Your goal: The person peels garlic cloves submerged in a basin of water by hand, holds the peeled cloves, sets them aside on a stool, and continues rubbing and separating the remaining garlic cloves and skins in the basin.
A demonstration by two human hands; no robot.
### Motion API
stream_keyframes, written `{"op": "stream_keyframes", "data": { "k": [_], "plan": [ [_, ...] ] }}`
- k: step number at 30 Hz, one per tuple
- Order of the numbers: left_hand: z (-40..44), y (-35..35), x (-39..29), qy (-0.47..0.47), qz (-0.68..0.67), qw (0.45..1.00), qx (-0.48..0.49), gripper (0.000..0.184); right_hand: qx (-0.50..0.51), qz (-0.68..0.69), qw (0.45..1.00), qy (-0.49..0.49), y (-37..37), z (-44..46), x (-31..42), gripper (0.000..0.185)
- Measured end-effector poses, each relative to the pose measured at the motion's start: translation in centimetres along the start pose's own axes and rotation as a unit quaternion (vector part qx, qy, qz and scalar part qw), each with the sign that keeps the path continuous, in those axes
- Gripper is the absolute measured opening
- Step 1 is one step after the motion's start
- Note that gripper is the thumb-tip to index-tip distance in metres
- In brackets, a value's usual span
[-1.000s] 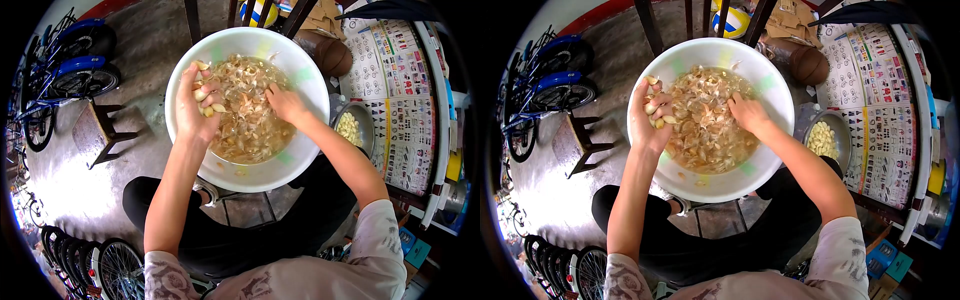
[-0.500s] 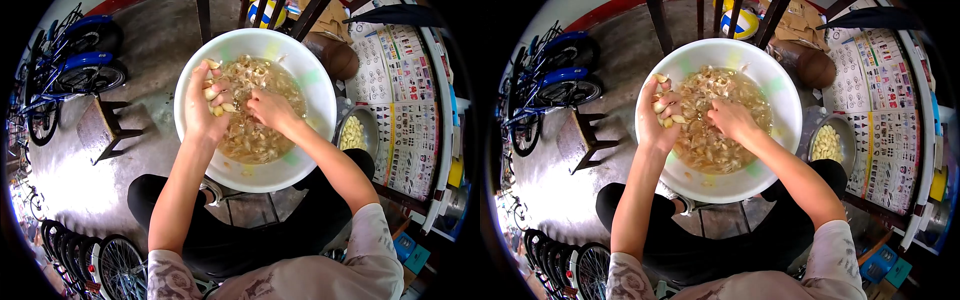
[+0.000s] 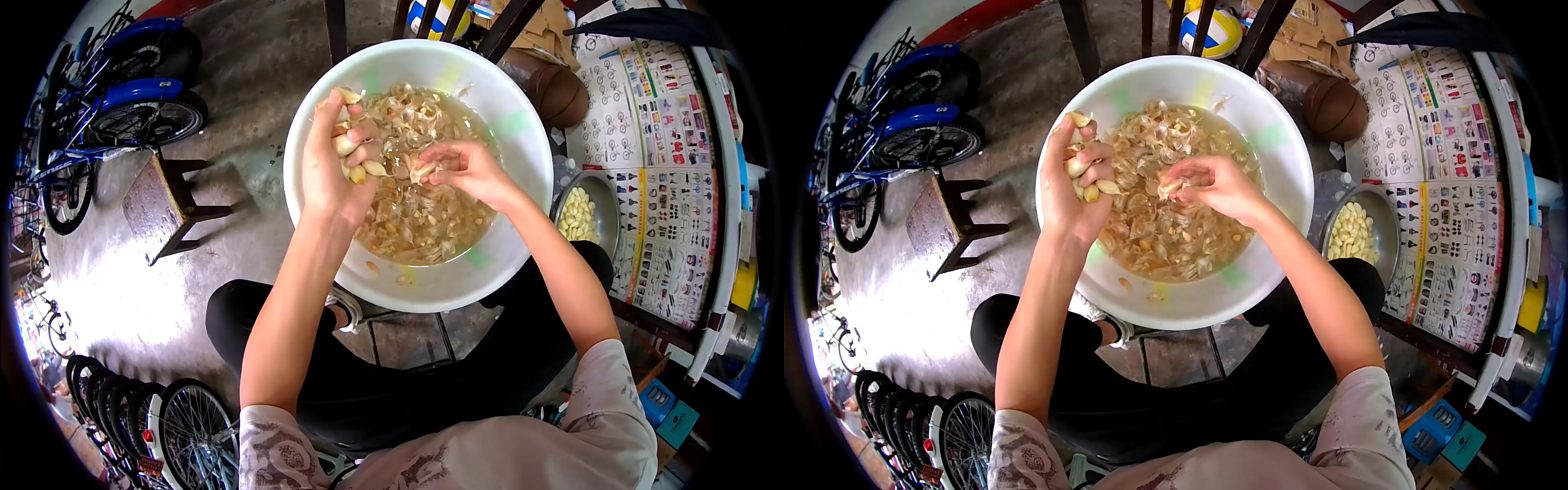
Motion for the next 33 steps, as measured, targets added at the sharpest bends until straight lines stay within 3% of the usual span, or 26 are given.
{"op": "stream_keyframes", "data": {
  "k": [5,7,11,14,16,20,26,31,33],
  "plan": [
    [-0.2,0.0,0.2,0.001,0.013,1.0,-0.001,0.012,-0.021,0.002,1.0,0.008,-0.2,-0.1,-0.4,0.023],
    [-0.1,0.1,0.2,-0.002,0.038,0.999,0.003,0.019,-0.054,0.064,0.996,-0.017,0.3,0.0,-1.5,0.014],
    [-0.3,0.0,0.2,0.002,0.011,1.0,-0.014,0.012,-0.119,0.004,0.992,-0.041,2.1,0.0,-2.2,0.026],
    [-0.2,-0.2,0.2,0.007,0.0,1.0,0.0,0.012,-0.095,0.046,0.992,-0.062,1.9,0.3,-3.2,0.032],
    [-0.2,-0.1,0.2,0.007,0.005,1.0,0.001,0.012,-0.052,0.152,0.985,-0.055,1.0,-0.1,-2.2,0.024],
    [-0.1,0.0,0.1,0.006,0.006,1.0,0.012,0.012,-0.014,0.195,0.979,-0.05,0.4,-0.3,-1.4,0.018],
    [0.0,0.1,0.2,0.007,0.0,1.0,0.009,0.012,0.007,0.144,0.988,-0.061,0.8,0.6,-2.5,0.027],
    [-0.1,0.0,0.1,0.003,0.01,1.0,0.008,0.012,-0.116,-0.127,0.984,0.036,2.1,1.1,-1.7,0.028],
    [-0.1,-0.1,0.1,0.004,0.011,1.0,0.009,0.012,-0.137,-0.088,0.987,0.0,2.4,0.8,-1.4,0.029]
  ]
}}
Point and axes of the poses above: each hand's wrist, its own z-axis towards the middle knuckle, its own y-axis out of the back of the hand, x = y × z, the point moved 8 cm from there along z, towards the middle knuckle, and after that the axes turned 7 degrees about -y, right-handed, at the moved point
